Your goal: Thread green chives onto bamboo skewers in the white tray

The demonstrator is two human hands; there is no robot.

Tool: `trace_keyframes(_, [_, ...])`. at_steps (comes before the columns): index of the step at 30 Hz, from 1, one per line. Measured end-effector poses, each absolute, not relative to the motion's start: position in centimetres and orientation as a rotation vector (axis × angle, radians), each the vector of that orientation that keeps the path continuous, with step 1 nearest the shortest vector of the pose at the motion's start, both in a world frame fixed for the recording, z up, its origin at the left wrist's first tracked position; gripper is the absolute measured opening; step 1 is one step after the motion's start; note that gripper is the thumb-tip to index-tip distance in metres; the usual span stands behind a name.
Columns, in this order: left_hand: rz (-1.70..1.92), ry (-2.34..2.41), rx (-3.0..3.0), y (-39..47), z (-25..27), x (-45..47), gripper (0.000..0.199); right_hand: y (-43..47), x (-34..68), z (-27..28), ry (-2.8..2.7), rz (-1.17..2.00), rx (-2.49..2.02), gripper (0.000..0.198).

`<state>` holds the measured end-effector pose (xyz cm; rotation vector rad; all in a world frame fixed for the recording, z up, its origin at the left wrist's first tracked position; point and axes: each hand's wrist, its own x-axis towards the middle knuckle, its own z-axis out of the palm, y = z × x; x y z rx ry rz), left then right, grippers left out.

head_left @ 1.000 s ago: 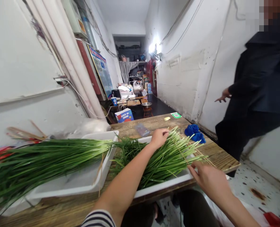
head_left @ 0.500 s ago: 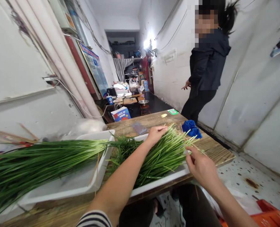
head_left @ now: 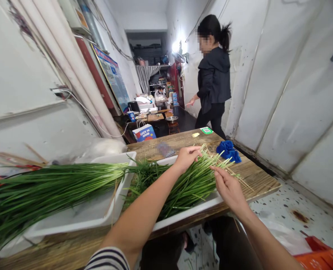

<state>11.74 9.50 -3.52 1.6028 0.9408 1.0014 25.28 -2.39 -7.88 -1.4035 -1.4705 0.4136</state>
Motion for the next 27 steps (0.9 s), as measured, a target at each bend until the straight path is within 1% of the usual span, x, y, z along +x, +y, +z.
trace_keyframes(4, [1.034, 0.945, 1.525, 9.79, -3.37, 11.55, 0.028, -2.53, 25.17, -7.95, -1.477, 0.425, -1.413, 0.046])
trace_keyframes(9, [1.066, 0.989, 1.454, 9.88, -3.34, 11.60, 0.022, -2.87, 25.06, -7.80, -1.497, 0.428, -1.402, 0.048])
trace_keyframes(15, [1.077, 1.000, 1.410, 9.87, -3.05, 11.55, 0.022, -2.90, 25.02, -7.57, -1.532, 0.485, -1.397, 0.050])
trace_keyframes(27, [1.110, 0.984, 1.415, 9.91, -3.39, 11.67, 0.022, -2.50, 25.11, -7.87, -1.541, 0.443, -1.427, 0.050])
